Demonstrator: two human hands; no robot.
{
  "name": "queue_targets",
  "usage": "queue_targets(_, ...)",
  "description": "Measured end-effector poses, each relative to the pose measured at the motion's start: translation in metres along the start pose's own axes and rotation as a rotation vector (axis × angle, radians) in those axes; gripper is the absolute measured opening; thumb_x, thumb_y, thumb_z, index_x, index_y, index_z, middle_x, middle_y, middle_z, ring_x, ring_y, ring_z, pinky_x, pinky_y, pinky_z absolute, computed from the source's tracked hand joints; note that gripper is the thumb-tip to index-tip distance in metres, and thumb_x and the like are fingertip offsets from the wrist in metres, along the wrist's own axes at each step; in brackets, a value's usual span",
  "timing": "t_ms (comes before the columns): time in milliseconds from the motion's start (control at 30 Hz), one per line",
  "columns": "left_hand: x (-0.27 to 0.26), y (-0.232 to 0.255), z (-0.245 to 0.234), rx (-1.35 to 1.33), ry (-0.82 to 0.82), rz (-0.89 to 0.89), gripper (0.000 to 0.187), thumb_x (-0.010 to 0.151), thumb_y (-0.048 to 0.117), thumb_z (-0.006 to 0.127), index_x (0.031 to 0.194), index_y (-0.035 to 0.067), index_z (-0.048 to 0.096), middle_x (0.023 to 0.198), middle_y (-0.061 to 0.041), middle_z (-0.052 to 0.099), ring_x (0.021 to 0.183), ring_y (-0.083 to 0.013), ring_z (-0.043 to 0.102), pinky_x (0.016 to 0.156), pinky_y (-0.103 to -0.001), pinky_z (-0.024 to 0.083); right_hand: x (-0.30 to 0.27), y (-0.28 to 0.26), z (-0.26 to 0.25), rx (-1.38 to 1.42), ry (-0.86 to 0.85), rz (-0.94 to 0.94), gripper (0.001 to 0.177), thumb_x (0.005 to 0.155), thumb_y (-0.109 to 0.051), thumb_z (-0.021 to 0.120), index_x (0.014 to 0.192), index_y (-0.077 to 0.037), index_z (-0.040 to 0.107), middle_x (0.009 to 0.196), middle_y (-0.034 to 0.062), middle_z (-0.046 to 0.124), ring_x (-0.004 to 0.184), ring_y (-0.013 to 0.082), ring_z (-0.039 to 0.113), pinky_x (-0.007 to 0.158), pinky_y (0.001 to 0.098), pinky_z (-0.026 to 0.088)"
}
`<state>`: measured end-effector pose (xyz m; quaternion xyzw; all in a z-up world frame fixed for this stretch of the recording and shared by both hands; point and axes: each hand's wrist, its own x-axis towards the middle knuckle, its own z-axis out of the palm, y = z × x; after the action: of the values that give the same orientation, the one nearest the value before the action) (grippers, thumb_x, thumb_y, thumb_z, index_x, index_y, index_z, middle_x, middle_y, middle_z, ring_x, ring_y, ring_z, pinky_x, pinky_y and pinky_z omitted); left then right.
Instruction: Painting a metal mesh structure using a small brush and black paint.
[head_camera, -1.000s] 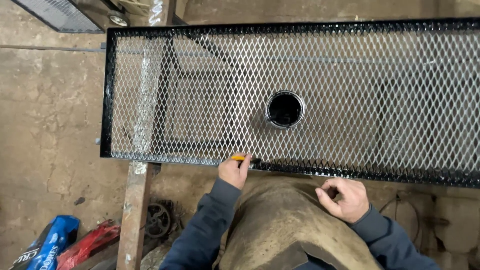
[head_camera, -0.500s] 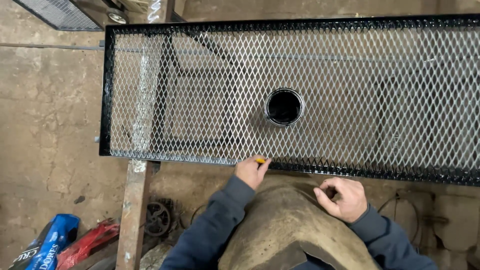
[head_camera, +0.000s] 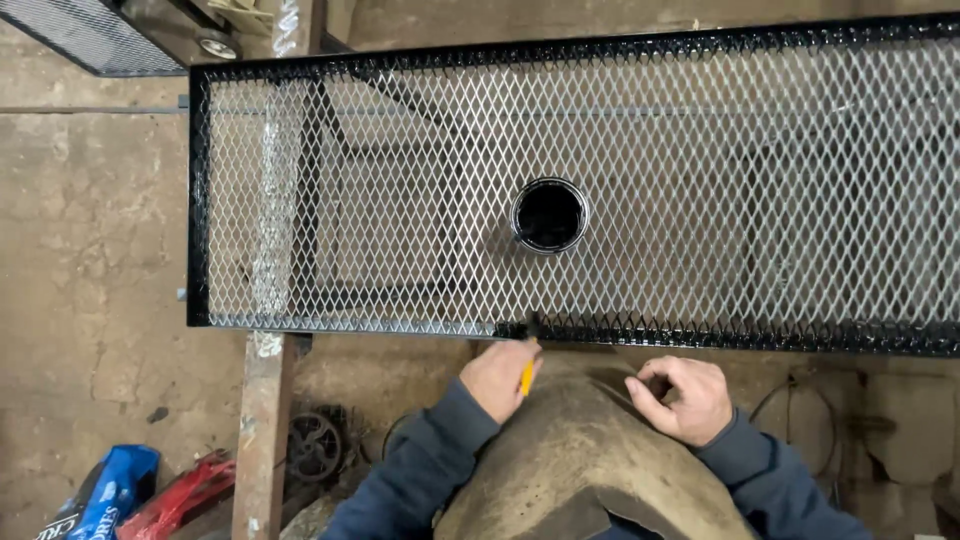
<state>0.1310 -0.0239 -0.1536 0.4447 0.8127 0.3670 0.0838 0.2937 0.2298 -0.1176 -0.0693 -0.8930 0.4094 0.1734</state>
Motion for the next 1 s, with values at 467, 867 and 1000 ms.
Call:
queue_targets(467, -0.013, -0.001, 0.029, 0.289, -0.398, 0.142, 0.03, 0.09, 0.011, 0.061, 0.118, -0.001, 0.061, 0.103, -0.014, 0.065, 0.095, -0.0306, 0.065, 0.074, -0.038, 0.057, -0.008, 0.014, 0.0, 0.027, -0.028, -0.037, 0.017, 0.08, -0.018, 0.081, 0.081, -0.008, 0.067, 0.065, 0.0027, 0.069, 0.048, 0.0116, 0.065, 0.044, 0.0261, 0.05)
queue_targets(867, -0.02, 0.002, 0.016, 0.308, -0.207, 0.088, 0.028, 0.09, 0.011, 0.061, 0.117, 0.003, 0.063, 0.099, -0.01, 0.062, 0.092, -0.0267, 0.065, 0.072, -0.035, 0.057, 0.005, 0.009, -0.005, 0.035, -0.042, -0.038, 0.017, 0.079, -0.017, 0.081, 0.08, -0.007, 0.067, 0.065, 0.0045, 0.068, 0.047, 0.0141, 0.063, 0.044, 0.0285, 0.048)
queue_targets(1000, -0.024, -0.009, 0.024, 0.297, -0.186, 0.013, 0.023, 0.089, 0.011, 0.062, 0.112, 0.007, 0.063, 0.099, -0.01, 0.062, 0.092, -0.0282, 0.065, 0.074, -0.037, 0.056, 0.015, 0.008, -0.007, 0.033, -0.053, -0.059, 0.018, 0.076, -0.015, 0.083, 0.078, -0.007, 0.067, 0.061, 0.0053, 0.066, 0.045, 0.0175, 0.062, 0.045, 0.0315, 0.047)
